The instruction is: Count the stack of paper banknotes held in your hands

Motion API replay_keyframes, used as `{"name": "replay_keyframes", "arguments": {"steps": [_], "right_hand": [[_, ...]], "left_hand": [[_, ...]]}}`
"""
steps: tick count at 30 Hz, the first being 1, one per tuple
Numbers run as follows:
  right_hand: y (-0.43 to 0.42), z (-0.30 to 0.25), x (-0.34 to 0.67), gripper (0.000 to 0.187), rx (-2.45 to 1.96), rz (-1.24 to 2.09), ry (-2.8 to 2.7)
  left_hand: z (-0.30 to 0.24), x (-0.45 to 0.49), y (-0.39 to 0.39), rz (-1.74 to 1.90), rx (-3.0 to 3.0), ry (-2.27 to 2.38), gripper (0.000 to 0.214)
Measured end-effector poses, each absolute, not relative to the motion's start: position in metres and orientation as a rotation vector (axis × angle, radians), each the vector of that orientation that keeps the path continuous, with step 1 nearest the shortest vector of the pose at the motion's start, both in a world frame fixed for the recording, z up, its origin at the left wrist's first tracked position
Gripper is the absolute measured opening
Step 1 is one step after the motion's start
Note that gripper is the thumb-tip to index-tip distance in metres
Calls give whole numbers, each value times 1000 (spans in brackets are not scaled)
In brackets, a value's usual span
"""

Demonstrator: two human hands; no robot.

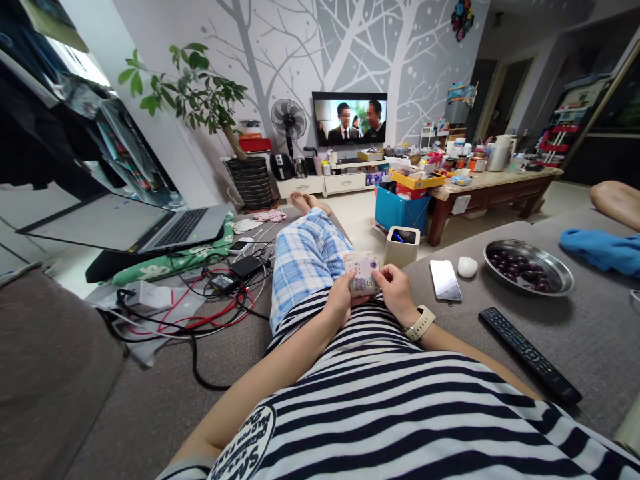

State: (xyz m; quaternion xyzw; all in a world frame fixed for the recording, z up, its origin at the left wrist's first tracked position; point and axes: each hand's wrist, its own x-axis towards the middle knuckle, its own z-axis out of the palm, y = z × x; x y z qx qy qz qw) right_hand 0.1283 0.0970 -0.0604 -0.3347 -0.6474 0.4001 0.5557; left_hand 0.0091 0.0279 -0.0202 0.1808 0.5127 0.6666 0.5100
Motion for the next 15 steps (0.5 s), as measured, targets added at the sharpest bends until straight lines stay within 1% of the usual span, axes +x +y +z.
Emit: {"name": "replay_keyframes", "arguments": {"steps": [7,15], "right_hand": [[95,-60,128,40,-770,971,-1509],[88,-56,132,37,-737,983,-1487]], "left_hand": [[-19,9,30,1644,381,1230,19],[-18,7,26,1623,382,1209,23]]}}
